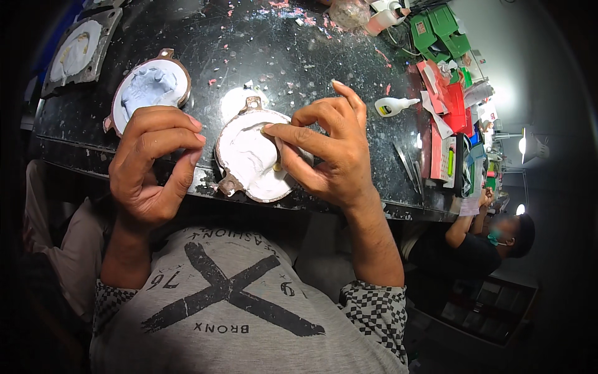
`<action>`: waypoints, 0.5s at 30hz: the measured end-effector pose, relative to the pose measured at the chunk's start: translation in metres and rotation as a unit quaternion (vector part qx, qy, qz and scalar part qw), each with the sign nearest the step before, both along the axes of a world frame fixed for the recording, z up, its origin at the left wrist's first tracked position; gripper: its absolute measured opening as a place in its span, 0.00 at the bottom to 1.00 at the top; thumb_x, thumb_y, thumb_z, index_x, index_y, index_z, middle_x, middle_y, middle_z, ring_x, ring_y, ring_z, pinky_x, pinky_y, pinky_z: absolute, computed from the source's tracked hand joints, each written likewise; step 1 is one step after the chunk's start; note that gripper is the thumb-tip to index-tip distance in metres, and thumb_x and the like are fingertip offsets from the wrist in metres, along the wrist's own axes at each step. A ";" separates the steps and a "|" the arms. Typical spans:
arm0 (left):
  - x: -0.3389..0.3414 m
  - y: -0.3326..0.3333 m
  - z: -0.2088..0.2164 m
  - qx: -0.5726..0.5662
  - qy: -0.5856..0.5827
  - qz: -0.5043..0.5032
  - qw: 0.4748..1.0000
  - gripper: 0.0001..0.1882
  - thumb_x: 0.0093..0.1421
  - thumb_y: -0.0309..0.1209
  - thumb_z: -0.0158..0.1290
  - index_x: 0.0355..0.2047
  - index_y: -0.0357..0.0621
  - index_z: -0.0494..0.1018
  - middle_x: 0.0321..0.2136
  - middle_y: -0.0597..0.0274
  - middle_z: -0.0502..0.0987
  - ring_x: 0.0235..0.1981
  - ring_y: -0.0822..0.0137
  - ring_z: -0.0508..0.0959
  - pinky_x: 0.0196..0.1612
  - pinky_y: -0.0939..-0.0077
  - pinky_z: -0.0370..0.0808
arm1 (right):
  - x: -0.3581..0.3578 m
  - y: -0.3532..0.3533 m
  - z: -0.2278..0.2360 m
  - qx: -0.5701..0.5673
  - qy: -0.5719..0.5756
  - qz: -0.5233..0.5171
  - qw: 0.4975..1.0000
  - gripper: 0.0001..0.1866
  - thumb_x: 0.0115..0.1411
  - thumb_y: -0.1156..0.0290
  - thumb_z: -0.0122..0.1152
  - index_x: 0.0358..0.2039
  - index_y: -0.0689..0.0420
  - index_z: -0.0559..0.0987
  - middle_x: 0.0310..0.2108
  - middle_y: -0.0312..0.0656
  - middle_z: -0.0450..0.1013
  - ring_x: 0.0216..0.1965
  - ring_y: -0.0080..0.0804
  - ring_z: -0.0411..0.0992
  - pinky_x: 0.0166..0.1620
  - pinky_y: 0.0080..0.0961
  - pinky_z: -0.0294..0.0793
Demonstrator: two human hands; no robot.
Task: The person places small tooth-colored components into a plaster dental cast and uses a hand tool to position them precisely.
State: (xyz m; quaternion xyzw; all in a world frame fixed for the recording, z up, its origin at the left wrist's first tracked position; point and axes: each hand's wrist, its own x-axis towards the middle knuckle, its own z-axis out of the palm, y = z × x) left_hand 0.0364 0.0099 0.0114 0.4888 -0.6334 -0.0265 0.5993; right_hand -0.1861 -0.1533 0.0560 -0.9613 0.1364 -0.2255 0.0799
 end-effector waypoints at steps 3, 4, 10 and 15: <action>0.000 0.000 0.000 0.001 0.000 0.001 1.000 0.12 0.55 0.12 0.61 0.40 0.34 0.79 0.41 0.50 0.80 0.44 0.59 0.81 0.48 0.68 0.79 | 0.000 0.000 0.001 0.001 0.004 0.006 1.000 0.18 0.48 0.72 0.75 0.40 0.40 0.91 0.34 0.27 0.74 0.42 0.29 0.73 0.70 0.52 0.57; 0.000 0.000 0.000 0.001 0.000 0.001 1.000 0.12 0.55 0.12 0.61 0.40 0.34 0.79 0.41 0.50 0.80 0.44 0.59 0.81 0.48 0.68 0.79 | 0.000 -0.001 0.001 0.001 0.004 0.005 1.000 0.18 0.48 0.72 0.75 0.40 0.40 0.91 0.34 0.27 0.74 0.42 0.29 0.73 0.70 0.52 0.57; 0.000 0.000 0.000 0.002 -0.006 0.001 1.000 0.12 0.55 0.12 0.61 0.40 0.34 0.79 0.41 0.50 0.80 0.44 0.59 0.81 0.47 0.68 0.80 | -0.001 0.001 0.003 0.020 0.004 0.010 1.000 0.18 0.49 0.71 0.74 0.41 0.39 0.91 0.34 0.27 0.74 0.43 0.29 0.73 0.71 0.52 0.56; -0.004 -0.003 -0.002 -0.022 0.030 0.022 0.999 0.14 0.51 0.15 0.64 0.38 0.39 0.81 0.38 0.56 0.83 0.41 0.61 0.82 0.45 0.68 0.79 | 0.002 0.001 0.007 -0.008 0.033 0.010 0.999 0.19 0.49 0.71 0.73 0.42 0.37 0.91 0.36 0.27 0.75 0.45 0.29 0.73 0.71 0.54 0.56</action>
